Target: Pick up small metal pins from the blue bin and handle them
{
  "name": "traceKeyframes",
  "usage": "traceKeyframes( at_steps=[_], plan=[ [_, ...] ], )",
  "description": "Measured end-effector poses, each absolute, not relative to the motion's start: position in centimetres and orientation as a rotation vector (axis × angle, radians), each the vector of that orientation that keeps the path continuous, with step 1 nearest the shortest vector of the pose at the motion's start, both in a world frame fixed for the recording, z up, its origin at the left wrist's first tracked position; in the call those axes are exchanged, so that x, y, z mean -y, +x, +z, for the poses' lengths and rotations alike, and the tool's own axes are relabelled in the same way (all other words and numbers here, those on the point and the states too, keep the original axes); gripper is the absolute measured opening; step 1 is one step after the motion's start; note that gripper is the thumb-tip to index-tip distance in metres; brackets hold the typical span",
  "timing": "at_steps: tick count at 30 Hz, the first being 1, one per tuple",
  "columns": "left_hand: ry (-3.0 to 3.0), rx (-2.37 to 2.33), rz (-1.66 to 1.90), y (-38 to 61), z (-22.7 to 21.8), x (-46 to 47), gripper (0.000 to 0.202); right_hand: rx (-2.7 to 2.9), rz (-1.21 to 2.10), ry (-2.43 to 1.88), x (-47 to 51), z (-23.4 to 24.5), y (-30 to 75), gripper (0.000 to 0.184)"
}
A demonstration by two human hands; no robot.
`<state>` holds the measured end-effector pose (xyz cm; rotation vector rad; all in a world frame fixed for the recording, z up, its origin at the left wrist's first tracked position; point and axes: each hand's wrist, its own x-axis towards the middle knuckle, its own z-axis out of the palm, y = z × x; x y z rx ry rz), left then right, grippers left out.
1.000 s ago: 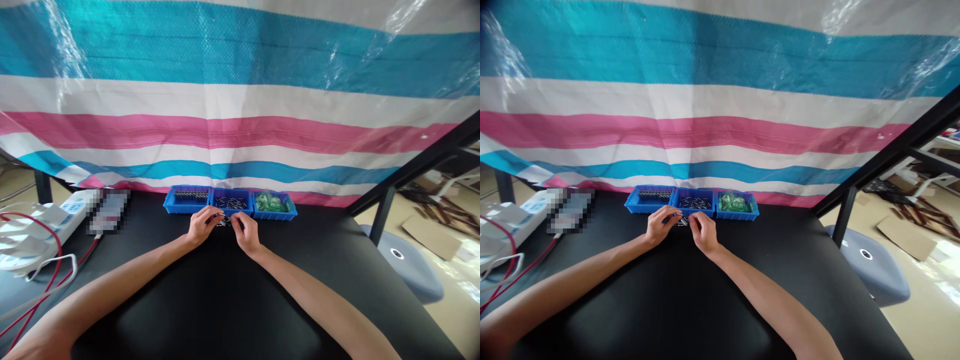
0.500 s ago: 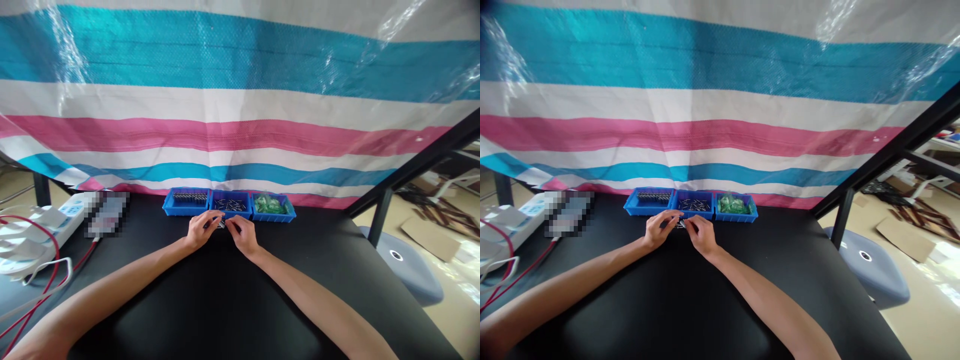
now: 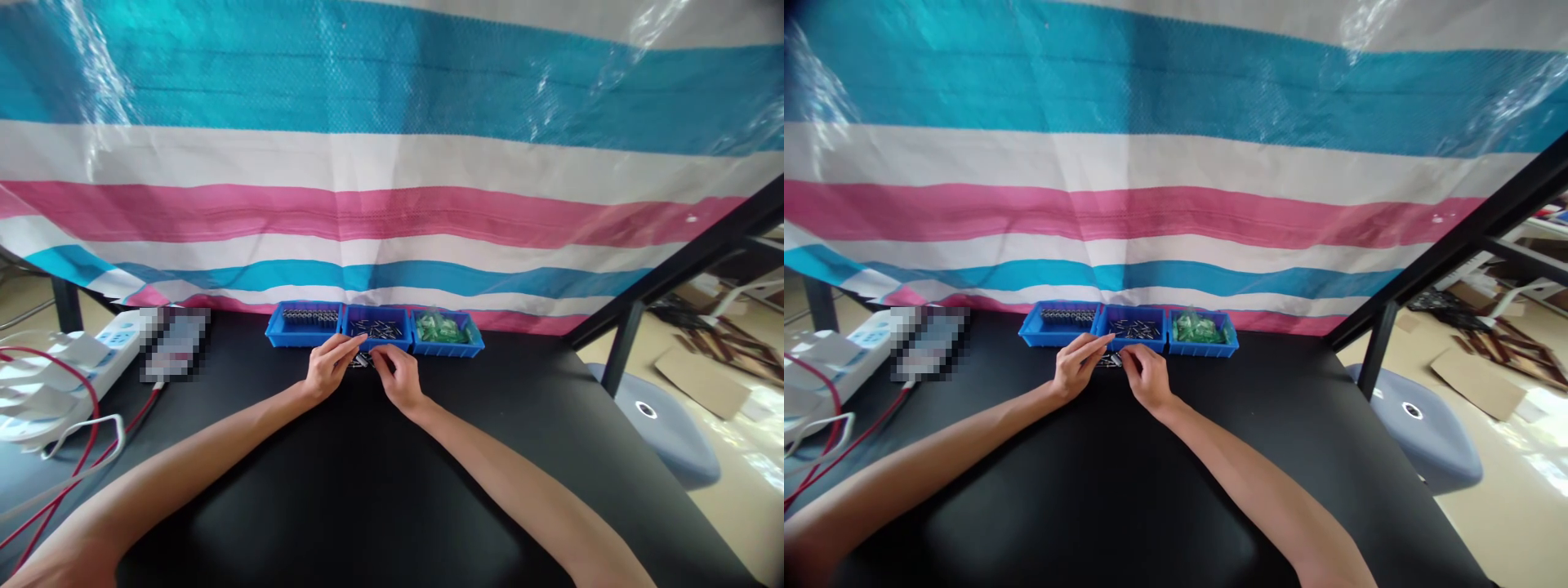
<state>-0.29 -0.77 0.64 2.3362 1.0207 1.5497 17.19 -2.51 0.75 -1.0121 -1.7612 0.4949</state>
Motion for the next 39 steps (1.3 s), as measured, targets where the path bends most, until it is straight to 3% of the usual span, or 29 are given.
traceKeyframes(
  at_steps=[7, 39],
  plan=[
    [2.293, -1.074, 1.618, -0.2, -0.3, 0.4, 0.016, 1.744, 0.518, -0.981, 2.7, 0.4, 17.3, 0.023],
    [2.040, -0.982, 1.708, 0.2, -0.1, 0.6, 0.015, 1.740, 0.502, -1.009, 2.7, 0.8, 17.4, 0.018]
  ],
)
